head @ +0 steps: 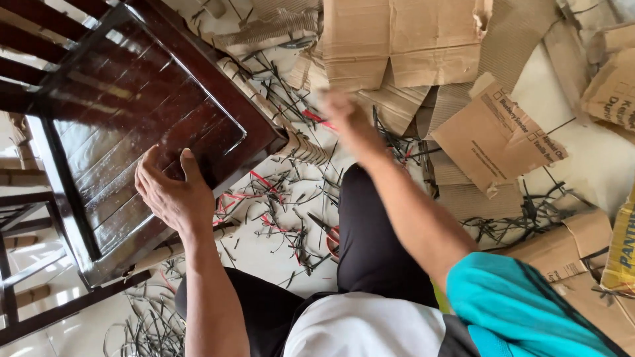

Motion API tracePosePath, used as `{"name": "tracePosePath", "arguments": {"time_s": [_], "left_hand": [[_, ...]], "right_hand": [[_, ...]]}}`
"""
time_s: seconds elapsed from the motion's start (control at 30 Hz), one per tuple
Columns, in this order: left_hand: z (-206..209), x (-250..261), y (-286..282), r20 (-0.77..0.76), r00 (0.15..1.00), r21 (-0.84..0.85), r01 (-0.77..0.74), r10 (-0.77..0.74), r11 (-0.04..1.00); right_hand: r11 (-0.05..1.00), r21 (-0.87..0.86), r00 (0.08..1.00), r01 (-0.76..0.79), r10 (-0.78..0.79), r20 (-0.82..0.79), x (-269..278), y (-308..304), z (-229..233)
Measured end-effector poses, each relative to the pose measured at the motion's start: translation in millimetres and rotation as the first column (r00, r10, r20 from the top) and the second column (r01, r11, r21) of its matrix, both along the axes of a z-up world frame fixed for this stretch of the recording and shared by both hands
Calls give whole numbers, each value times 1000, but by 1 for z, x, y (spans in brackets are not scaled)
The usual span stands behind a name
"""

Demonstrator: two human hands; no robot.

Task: The person is wrapping a wooden chair seat with cardboard and securing it with plastic ties using a threading hook.

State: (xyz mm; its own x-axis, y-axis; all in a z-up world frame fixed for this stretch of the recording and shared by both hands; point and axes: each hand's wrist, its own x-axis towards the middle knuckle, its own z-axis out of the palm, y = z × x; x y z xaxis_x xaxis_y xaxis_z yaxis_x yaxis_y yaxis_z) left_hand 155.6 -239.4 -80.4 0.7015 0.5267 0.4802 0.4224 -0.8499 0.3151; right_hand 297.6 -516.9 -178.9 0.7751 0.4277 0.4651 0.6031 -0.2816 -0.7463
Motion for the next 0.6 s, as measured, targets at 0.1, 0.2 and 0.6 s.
{"name": "tracePosePath", "arguments": {"time_s": [0.1, 0.2, 0.6], "left_hand": [[-5, 7, 4, 37, 998, 46, 40, -41, 998], [5, 3, -2, -7, 999, 12, 35, -35, 999], [0, 4, 1, 39, 999, 13, 25, -25, 1000]], "right_hand": [[758, 290, 627, 585, -195, -754, 29, -55, -83], [701, -166, 92, 693, -314, -945, 52, -103, -257], [589, -173, -54, 790, -215, -975, 73, -99, -380]]}}
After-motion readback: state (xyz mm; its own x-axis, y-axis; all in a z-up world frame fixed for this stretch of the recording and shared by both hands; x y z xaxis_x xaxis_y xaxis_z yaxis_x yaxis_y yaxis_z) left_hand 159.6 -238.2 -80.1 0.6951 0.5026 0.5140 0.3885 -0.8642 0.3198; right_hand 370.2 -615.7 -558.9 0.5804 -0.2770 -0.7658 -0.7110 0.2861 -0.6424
